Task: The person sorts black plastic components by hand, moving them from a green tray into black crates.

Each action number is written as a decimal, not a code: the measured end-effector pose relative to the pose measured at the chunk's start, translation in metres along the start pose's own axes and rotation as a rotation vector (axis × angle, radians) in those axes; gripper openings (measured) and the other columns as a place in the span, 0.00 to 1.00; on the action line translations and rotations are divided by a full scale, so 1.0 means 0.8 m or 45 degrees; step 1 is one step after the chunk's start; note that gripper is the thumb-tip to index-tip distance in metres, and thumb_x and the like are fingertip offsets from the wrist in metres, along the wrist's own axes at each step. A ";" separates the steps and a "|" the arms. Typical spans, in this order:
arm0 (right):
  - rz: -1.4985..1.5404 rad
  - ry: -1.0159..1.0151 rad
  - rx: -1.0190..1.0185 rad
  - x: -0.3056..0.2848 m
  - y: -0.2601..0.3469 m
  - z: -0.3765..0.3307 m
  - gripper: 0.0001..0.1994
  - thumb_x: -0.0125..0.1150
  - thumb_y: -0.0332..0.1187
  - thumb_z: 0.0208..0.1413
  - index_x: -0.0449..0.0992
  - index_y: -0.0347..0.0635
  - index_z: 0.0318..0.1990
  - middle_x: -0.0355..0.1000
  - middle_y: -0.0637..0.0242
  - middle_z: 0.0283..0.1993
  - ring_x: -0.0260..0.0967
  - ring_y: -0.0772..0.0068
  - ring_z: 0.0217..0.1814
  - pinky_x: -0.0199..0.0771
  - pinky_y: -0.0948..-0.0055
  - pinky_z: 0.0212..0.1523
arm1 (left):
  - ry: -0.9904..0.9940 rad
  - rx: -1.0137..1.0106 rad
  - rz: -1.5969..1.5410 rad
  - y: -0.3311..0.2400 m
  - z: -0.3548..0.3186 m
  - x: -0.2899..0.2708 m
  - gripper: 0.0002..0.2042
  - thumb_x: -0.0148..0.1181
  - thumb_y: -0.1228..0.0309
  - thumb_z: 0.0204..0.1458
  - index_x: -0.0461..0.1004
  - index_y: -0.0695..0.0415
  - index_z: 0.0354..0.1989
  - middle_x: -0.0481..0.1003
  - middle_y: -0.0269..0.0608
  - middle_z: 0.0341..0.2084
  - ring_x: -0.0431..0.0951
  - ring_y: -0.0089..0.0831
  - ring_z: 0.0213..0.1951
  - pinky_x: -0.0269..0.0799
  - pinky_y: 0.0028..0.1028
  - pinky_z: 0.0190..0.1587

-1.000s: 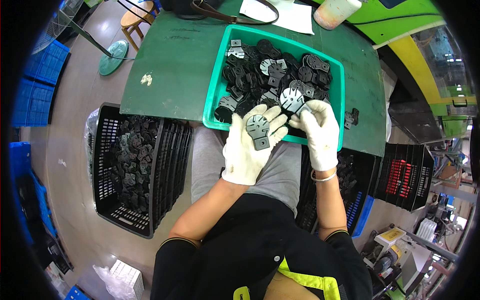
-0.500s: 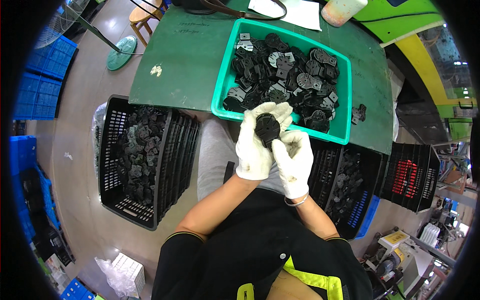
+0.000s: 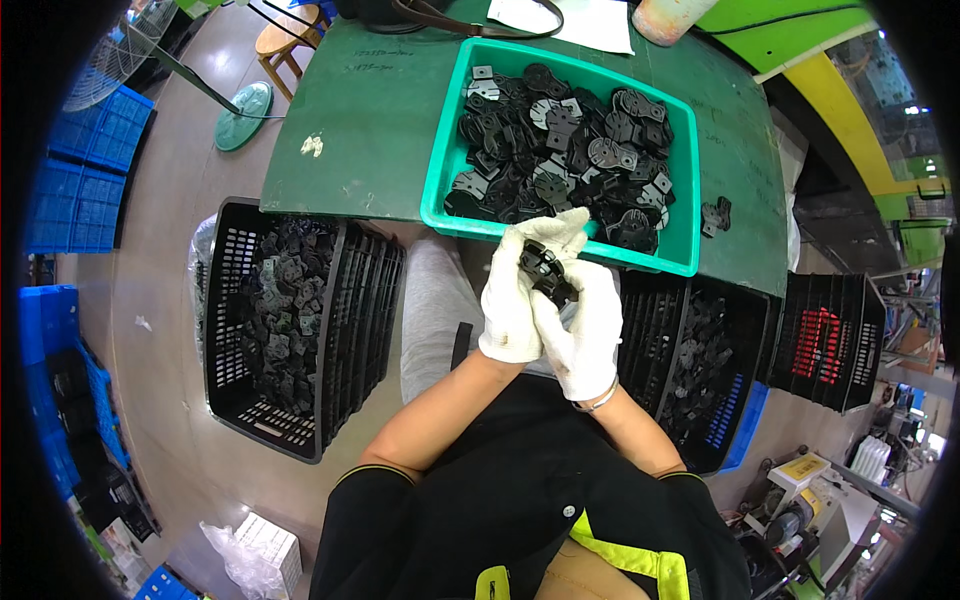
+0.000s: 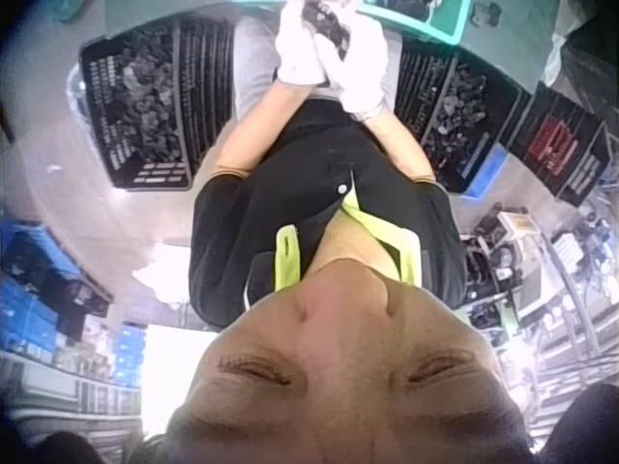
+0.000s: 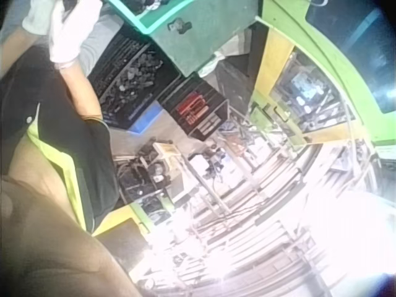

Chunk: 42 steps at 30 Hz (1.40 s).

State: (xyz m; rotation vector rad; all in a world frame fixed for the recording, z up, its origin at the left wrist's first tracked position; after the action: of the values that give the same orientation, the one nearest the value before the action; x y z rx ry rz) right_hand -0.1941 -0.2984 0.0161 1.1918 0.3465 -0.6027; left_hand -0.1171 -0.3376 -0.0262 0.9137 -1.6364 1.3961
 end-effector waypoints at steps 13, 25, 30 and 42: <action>0.121 -0.490 0.577 -0.096 -0.155 -0.085 0.13 0.51 0.28 0.56 0.64 0.34 0.47 0.71 0.62 0.37 0.69 0.73 0.34 0.71 0.73 0.37 | 0.031 -0.007 -0.077 0.010 -0.001 -0.009 0.25 0.37 0.56 0.63 0.59 0.68 0.56 0.61 0.62 0.57 0.61 0.49 0.60 0.52 0.43 0.65; 0.699 -1.249 1.293 -0.208 -0.339 -0.224 0.21 0.54 0.49 0.59 0.69 0.38 0.45 0.71 0.65 0.33 0.64 0.75 0.26 0.65 0.75 0.23 | -0.146 0.027 -0.061 -0.006 0.024 -0.020 0.23 0.43 0.57 0.62 0.61 0.68 0.53 0.62 0.64 0.56 0.62 0.54 0.60 0.60 0.46 0.61; -0.144 -0.546 0.338 -0.162 -0.131 0.004 0.09 0.57 0.34 0.57 0.74 0.38 0.39 0.71 0.65 0.34 0.68 0.72 0.33 0.71 0.72 0.36 | -0.069 0.027 0.018 -0.005 0.021 -0.019 0.21 0.41 0.58 0.63 0.61 0.65 0.54 0.65 0.59 0.54 0.66 0.50 0.57 0.62 0.42 0.58; -0.299 0.060 -0.030 0.023 -0.087 0.199 0.14 0.59 0.39 0.51 0.69 0.39 0.39 0.68 0.51 0.39 0.70 0.50 0.40 0.72 0.58 0.41 | -0.085 -0.057 0.089 -0.007 0.022 -0.022 0.24 0.44 0.56 0.61 0.61 0.67 0.54 0.60 0.63 0.57 0.61 0.54 0.60 0.61 0.44 0.60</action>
State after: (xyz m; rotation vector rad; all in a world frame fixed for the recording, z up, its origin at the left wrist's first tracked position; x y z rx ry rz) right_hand -0.2312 -0.4690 0.0081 1.1523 0.5374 -0.7723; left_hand -0.1061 -0.3555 -0.0415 0.8936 -1.7576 1.3838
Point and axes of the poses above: each hand's wrist, its own z-axis towards the middle knuckle, its own x-axis out of the palm, y = z × x, the point moved 6 cm from there along z, towards the middle knuckle
